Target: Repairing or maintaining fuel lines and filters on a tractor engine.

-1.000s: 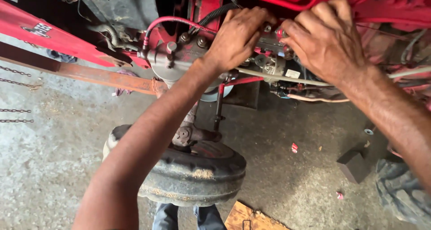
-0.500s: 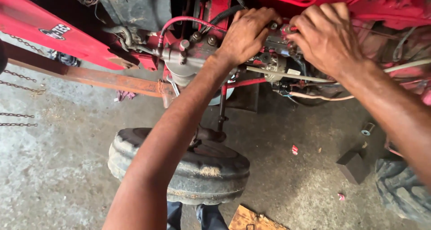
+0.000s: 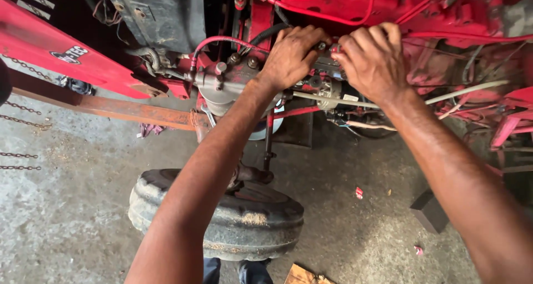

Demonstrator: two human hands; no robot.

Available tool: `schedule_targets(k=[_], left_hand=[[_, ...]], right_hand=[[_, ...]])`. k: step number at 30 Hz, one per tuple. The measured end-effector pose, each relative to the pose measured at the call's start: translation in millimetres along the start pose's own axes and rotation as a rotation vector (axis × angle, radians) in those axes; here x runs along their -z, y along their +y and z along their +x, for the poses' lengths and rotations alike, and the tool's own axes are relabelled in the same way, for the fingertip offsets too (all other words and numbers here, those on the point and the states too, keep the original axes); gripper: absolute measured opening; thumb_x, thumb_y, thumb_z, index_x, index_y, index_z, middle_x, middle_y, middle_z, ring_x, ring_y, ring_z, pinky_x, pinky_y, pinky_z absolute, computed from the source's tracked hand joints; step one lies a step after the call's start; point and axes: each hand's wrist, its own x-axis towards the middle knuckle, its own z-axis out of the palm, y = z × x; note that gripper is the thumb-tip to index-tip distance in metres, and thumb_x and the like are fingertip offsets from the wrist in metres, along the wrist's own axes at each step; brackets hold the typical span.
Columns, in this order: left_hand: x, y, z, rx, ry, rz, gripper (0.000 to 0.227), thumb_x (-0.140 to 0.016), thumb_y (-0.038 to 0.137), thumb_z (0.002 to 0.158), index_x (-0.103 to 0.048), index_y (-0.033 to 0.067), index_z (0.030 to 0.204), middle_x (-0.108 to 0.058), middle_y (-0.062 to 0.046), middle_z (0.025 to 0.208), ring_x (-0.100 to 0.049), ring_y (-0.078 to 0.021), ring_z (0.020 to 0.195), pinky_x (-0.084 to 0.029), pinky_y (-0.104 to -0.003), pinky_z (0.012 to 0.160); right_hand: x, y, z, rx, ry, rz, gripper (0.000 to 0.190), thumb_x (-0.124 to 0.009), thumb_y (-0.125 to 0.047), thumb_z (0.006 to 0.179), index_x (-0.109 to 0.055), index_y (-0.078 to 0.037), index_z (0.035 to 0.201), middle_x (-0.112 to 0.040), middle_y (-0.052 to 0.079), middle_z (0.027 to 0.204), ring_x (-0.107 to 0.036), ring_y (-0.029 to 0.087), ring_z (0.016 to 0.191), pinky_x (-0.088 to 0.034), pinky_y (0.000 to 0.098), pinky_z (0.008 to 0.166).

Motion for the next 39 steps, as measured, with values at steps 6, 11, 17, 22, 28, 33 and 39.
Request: schedule_targets(k=[6,11,17,22,28,33,39], left_hand=[[2,6,1,0.018,0.015,-0.01,0.033,-0.058,0.017,0.086,-0.063,0.013,0.119,-0.067,-0.01,0.11,-0.062,-0.0316,0.112,-0.039,-0.049,0.103],[1,10,-2,0.032,0.014,-0.01,0.035,-0.057,0.016,0.086,-0.064,0.0142,0.12,-0.067,-0.009,0.109,-0.063,-0.0305,0.113,-0.039,-0.048,0.104],[1,27,-3,-0.068,0.005,0.238,0.042,-0.07,0.036,0.087,-0.062,0.0081,0.118,-0.062,-0.015,0.113,-0.056,-0.0337,0.109,-0.038,-0.055,0.092],[-22,42,3,0.031,0.173,0.347,0.032,-0.071,0.04,0.094,-0.065,0.0138,0.11,-0.064,-0.006,0.109,-0.055,-0.0324,0.111,-0.042,-0.052,0.097],[-22,32,3,-0.114,0.163,0.295,0.027,-0.068,0.032,0.1,-0.065,0.0114,0.116,-0.064,-0.004,0.105,-0.057,-0.0289,0.106,-0.042,-0.047,0.091],[-21,23,6,-0.194,0.151,0.312,0.027,-0.069,0.03,0.098,-0.065,0.0096,0.114,-0.065,-0.005,0.103,-0.059,-0.0268,0.1,-0.042,-0.045,0.091],[-16,17,10,-0.296,0.112,0.333,0.028,-0.068,0.03,0.1,-0.063,0.008,0.116,-0.065,-0.006,0.102,-0.062,-0.0256,0.097,-0.044,-0.042,0.092]], right_hand=[[10,-2,8,0.062,0.019,-0.132,0.03,-0.075,-0.036,0.105,-0.068,-0.008,0.113,-0.057,0.005,0.103,-0.055,0.024,0.101,-0.04,0.0445,0.1],[20,-5,12,0.081,0.006,-0.125,0.029,-0.072,-0.035,0.105,-0.068,-0.007,0.112,-0.057,0.006,0.102,-0.055,0.025,0.1,-0.041,0.0434,0.097],[19,34,-4,0.086,-0.041,0.188,0.035,-0.066,-0.026,0.108,-0.07,-0.004,0.135,-0.071,0.011,0.127,-0.064,0.024,0.12,-0.039,0.0446,0.117],[49,78,18,0.114,-0.43,-0.166,0.032,-0.065,-0.016,0.094,-0.074,-0.02,0.124,-0.074,0.002,0.12,-0.066,0.019,0.115,-0.035,0.0455,0.121],[72,99,33,0.173,-0.661,-0.305,0.05,-0.072,-0.018,0.081,-0.07,-0.031,0.13,-0.071,-0.006,0.114,-0.06,0.017,0.121,-0.042,0.0405,0.112],[58,114,23,0.176,-0.622,-0.24,0.066,-0.072,-0.015,0.074,-0.065,-0.032,0.138,-0.069,-0.003,0.116,-0.059,0.019,0.118,-0.044,0.0423,0.105],[63,115,26,0.183,-0.643,-0.234,0.063,-0.07,-0.017,0.081,-0.064,-0.036,0.14,-0.069,-0.007,0.111,-0.06,0.017,0.116,-0.046,0.0397,0.103]])
